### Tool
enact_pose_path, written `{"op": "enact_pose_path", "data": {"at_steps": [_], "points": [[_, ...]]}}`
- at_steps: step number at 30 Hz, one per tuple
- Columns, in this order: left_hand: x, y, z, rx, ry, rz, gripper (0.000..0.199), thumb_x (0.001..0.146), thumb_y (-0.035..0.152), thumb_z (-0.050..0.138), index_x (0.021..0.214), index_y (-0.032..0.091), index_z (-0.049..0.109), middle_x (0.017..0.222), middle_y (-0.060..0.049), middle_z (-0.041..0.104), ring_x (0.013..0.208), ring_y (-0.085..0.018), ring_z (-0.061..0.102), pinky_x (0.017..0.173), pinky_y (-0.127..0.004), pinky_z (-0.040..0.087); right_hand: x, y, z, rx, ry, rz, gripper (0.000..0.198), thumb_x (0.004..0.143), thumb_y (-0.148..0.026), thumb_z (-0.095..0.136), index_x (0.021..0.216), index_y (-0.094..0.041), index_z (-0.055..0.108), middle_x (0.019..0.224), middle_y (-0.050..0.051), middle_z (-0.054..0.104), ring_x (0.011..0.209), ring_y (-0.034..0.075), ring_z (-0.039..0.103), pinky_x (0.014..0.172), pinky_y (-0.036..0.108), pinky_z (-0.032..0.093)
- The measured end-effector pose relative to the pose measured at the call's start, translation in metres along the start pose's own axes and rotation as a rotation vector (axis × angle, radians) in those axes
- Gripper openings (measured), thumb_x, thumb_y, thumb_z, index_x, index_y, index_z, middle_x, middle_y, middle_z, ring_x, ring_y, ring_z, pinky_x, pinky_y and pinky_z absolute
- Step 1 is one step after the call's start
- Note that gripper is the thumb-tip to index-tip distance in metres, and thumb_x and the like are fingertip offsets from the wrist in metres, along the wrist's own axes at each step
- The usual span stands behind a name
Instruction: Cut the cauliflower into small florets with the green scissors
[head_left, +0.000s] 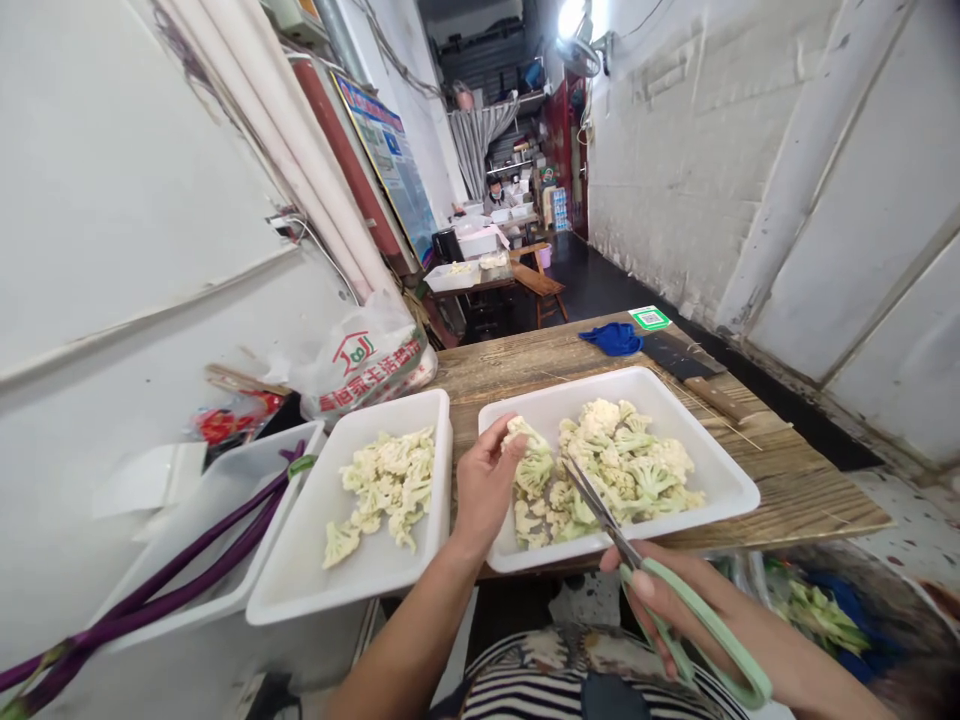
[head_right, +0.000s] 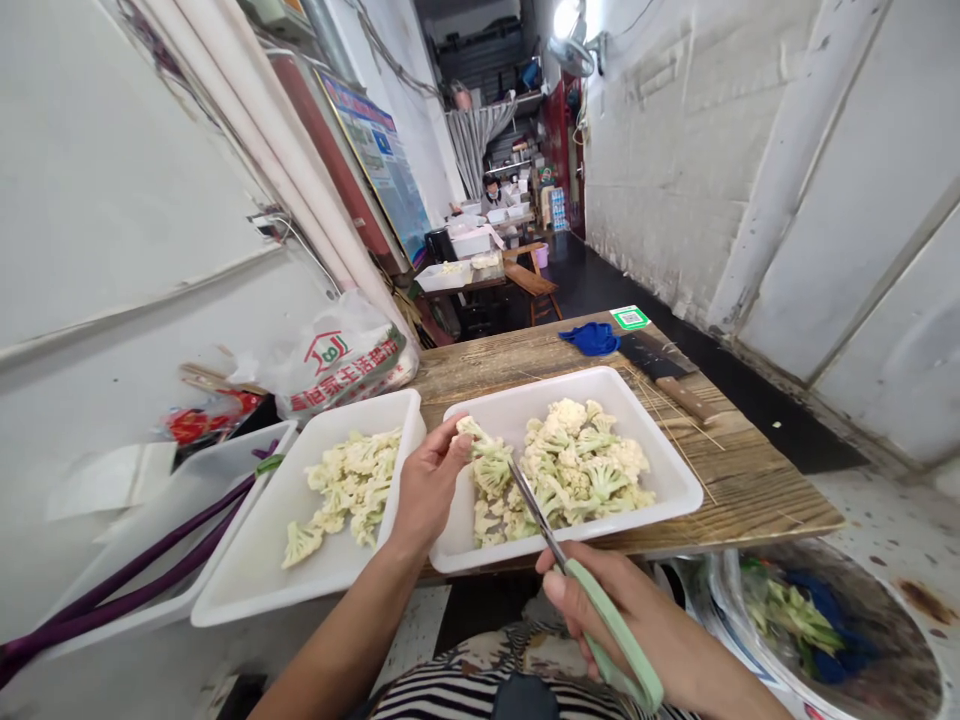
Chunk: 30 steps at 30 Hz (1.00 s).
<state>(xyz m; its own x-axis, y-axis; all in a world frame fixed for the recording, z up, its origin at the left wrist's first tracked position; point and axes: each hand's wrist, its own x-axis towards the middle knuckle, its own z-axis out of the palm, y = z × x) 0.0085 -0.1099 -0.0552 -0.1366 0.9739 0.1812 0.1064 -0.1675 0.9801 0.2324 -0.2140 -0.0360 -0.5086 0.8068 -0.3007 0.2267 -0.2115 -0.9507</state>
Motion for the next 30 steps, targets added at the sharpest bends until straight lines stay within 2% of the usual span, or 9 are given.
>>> {"op": "enact_pose_path", "data": {"at_steps": [3,6,13,16,20,25,30], "points": [[-0.001,-0.001,-0.002,0.133,-0.054,0.032,0.046,0.083,0.043,0.064,0.125,0.022,0.061,0.128,-0.007,0.063,0.117,-0.022,0.057,0.102,-0.034,0.042,-0.001,-0.007,0.002,-0.101,-0.001,0.025,0.053,0.090,-0.067,0.042,0.109,-0.018,0.054,0.062,-0.004,0.048,0.057,0.014,0.052,0.060,0.028,0.046],[-0.002,0.000,-0.005,0.143,-0.154,0.038,0.048,0.083,0.040,0.064,0.128,0.022,0.058,0.131,-0.007,0.060,0.121,-0.023,0.055,0.102,-0.034,0.042,0.000,-0.006,0.003,-0.139,0.019,0.021,0.053,0.092,-0.066,0.039,0.109,-0.018,0.054,0.065,-0.004,0.049,0.059,0.014,0.052,0.061,0.028,0.046],[-0.001,0.008,-0.013,-0.133,-0.391,0.053,0.049,0.081,0.027,0.067,0.127,0.018,0.053,0.133,-0.010,0.056,0.120,-0.022,0.055,0.103,-0.032,0.042,-0.006,-0.007,0.001,-0.226,0.072,0.060,0.058,0.090,-0.068,0.040,0.118,-0.020,0.057,0.075,0.002,0.057,0.066,0.018,0.060,0.066,0.031,0.050],[-0.001,0.012,-0.014,-0.210,-0.344,0.054,0.045,0.080,0.025,0.068,0.122,0.018,0.054,0.129,-0.010,0.059,0.117,-0.020,0.057,0.102,-0.032,0.043,-0.011,-0.006,0.003,-0.202,0.093,0.062,0.057,0.089,-0.068,0.042,0.119,-0.022,0.057,0.078,0.002,0.058,0.066,0.018,0.060,0.068,0.032,0.050],[-0.002,0.015,-0.010,-0.246,-0.266,-0.018,0.043,0.076,0.027,0.072,0.115,0.017,0.057,0.117,-0.009,0.065,0.106,-0.019,0.062,0.096,-0.031,0.049,-0.012,0.000,0.004,-0.080,0.055,0.033,0.061,0.089,-0.069,0.040,0.120,-0.018,0.056,0.066,-0.001,0.055,0.060,0.018,0.058,0.067,0.034,0.049],[-0.002,0.011,-0.006,-0.243,-0.191,-0.168,0.046,0.071,0.040,0.076,0.105,0.014,0.059,0.094,-0.006,0.070,0.081,-0.017,0.068,0.075,-0.031,0.057,-0.001,0.010,0.001,0.196,-0.054,0.017,0.062,0.089,-0.068,0.044,0.123,-0.016,0.053,0.069,-0.001,0.055,0.053,0.013,0.056,0.054,0.028,0.047],[-0.002,0.006,-0.008,-0.146,-0.203,-0.219,0.045,0.074,0.052,0.069,0.096,0.013,0.059,0.073,-0.003,0.069,0.064,-0.015,0.069,0.064,-0.028,0.058,0.010,0.017,0.000,0.382,-0.129,-0.008,0.059,0.091,-0.066,0.041,0.122,-0.017,0.056,0.064,-0.001,0.056,0.046,0.012,0.055,0.046,0.025,0.045]]}}
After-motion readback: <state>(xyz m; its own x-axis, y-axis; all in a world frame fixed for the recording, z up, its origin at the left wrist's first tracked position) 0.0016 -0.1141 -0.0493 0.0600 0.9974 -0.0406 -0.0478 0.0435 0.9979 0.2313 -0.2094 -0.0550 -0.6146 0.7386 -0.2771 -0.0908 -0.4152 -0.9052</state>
